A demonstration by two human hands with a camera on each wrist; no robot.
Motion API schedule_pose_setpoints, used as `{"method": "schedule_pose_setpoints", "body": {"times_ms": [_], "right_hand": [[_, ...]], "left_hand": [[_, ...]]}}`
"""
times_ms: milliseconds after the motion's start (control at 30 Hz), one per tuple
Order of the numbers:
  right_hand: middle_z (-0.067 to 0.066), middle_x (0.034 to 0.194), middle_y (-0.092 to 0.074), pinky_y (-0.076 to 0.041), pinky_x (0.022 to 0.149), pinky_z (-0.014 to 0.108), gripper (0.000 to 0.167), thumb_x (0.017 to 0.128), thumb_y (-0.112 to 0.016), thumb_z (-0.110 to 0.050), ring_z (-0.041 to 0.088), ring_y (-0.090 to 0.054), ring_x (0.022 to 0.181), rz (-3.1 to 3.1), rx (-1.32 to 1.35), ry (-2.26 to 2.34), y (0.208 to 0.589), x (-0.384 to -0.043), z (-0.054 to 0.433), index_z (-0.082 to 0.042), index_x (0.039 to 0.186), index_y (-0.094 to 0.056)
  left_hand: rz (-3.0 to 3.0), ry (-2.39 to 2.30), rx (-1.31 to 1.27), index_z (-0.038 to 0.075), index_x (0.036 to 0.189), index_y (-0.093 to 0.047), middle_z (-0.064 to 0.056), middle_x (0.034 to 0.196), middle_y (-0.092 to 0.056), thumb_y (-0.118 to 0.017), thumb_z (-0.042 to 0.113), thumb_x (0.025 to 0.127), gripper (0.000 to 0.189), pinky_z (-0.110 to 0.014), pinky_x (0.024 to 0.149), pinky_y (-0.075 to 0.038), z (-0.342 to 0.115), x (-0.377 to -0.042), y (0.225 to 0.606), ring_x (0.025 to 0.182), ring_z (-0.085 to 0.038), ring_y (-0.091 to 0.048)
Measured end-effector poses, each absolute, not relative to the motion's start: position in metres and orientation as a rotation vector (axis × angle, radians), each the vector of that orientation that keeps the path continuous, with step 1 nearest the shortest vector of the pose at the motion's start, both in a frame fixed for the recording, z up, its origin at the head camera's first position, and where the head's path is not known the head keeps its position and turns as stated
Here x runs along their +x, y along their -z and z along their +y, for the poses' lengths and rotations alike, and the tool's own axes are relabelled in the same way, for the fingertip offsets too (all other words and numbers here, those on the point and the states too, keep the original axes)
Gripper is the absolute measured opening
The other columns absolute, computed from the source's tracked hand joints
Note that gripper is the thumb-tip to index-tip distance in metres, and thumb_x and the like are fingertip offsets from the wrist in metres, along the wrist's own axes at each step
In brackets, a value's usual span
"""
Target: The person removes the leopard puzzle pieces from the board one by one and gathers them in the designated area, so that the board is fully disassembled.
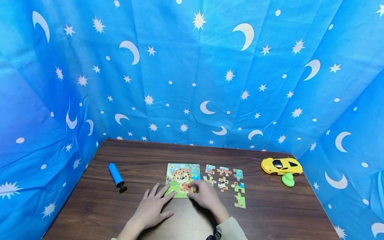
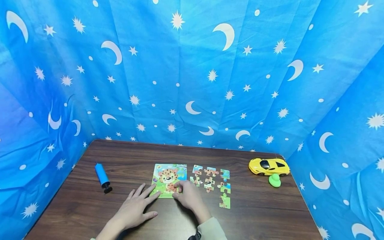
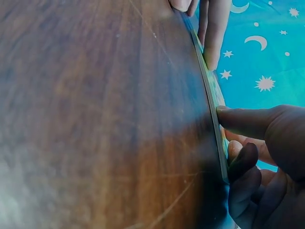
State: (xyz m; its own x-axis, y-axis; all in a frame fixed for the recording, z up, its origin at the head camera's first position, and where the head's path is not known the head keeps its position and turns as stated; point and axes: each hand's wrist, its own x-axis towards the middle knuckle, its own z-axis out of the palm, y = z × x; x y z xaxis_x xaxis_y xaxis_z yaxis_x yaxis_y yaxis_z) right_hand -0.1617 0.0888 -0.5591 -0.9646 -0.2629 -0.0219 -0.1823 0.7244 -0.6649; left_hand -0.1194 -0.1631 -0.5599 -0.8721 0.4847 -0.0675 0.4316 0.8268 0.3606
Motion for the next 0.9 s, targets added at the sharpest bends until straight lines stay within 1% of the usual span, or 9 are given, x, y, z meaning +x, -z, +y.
{"method": "schedule_pose_setpoints", "body": {"times_ms": [267,367,600,733,900], "right_hand": [[-0.012,0.079,-0.057,-0.040,0.056,0.026,0.038,0.087,-0.084,-0.025,0.007,-0.047,0.060,2.784,-0.396,1.015,0.5563,-0.1657,0.0866,-0.017,0.123,-0.075],[-0.010,0.081,-0.058,-0.040,0.056,0.027,0.037,0.087,-0.084,-0.022,0.007,-0.047,0.060,2.775,-0.406,1.010,0.5547,-0.1660,0.0856,-0.016,0.122,-0.075],[-0.006,0.084,-0.061,-0.042,0.060,0.027,0.032,0.086,-0.085,-0.020,0.007,-0.047,0.063,2.783,-0.419,1.017,0.5552,-0.1659,0.0846,-0.015,0.116,-0.075],[-0.005,0.085,-0.060,-0.043,0.062,0.027,0.032,0.085,-0.086,-0.019,0.007,-0.048,0.066,2.793,-0.422,1.032,0.5560,-0.1648,0.0843,-0.014,0.115,-0.075],[-0.006,0.088,-0.058,-0.045,0.068,0.028,0.032,0.084,-0.086,-0.019,0.007,-0.049,0.072,2.820,-0.436,1.026,0.5573,-0.1641,0.0843,-0.013,0.113,-0.075]], "left_hand": [[2.852,-0.507,0.722,0.028,0.155,-0.052,-0.005,0.168,-0.032,-0.068,0.057,0.096,0.068,-0.079,0.107,-0.027,-0.1631,-0.1192,0.5592,0.150,-0.051,-0.026],[2.853,-0.502,0.726,0.029,0.156,-0.051,-0.005,0.168,-0.032,-0.068,0.057,0.096,0.068,-0.079,0.107,-0.028,-0.1629,-0.1195,0.5605,0.150,-0.051,-0.026],[2.849,-0.496,0.718,0.030,0.155,-0.052,-0.004,0.168,-0.032,-0.068,0.058,0.096,0.068,-0.079,0.107,-0.028,-0.1621,-0.1202,0.5628,0.149,-0.051,-0.027],[2.844,-0.492,0.711,0.031,0.155,-0.052,-0.004,0.168,-0.032,-0.067,0.059,0.096,0.068,-0.079,0.107,-0.028,-0.1621,-0.1199,0.5628,0.150,-0.050,-0.026],[2.844,-0.491,0.710,0.031,0.155,-0.052,-0.004,0.168,-0.032,-0.067,0.059,0.095,0.068,-0.079,0.108,-0.028,-0.1623,-0.1198,0.5623,0.150,-0.050,-0.026]]}}
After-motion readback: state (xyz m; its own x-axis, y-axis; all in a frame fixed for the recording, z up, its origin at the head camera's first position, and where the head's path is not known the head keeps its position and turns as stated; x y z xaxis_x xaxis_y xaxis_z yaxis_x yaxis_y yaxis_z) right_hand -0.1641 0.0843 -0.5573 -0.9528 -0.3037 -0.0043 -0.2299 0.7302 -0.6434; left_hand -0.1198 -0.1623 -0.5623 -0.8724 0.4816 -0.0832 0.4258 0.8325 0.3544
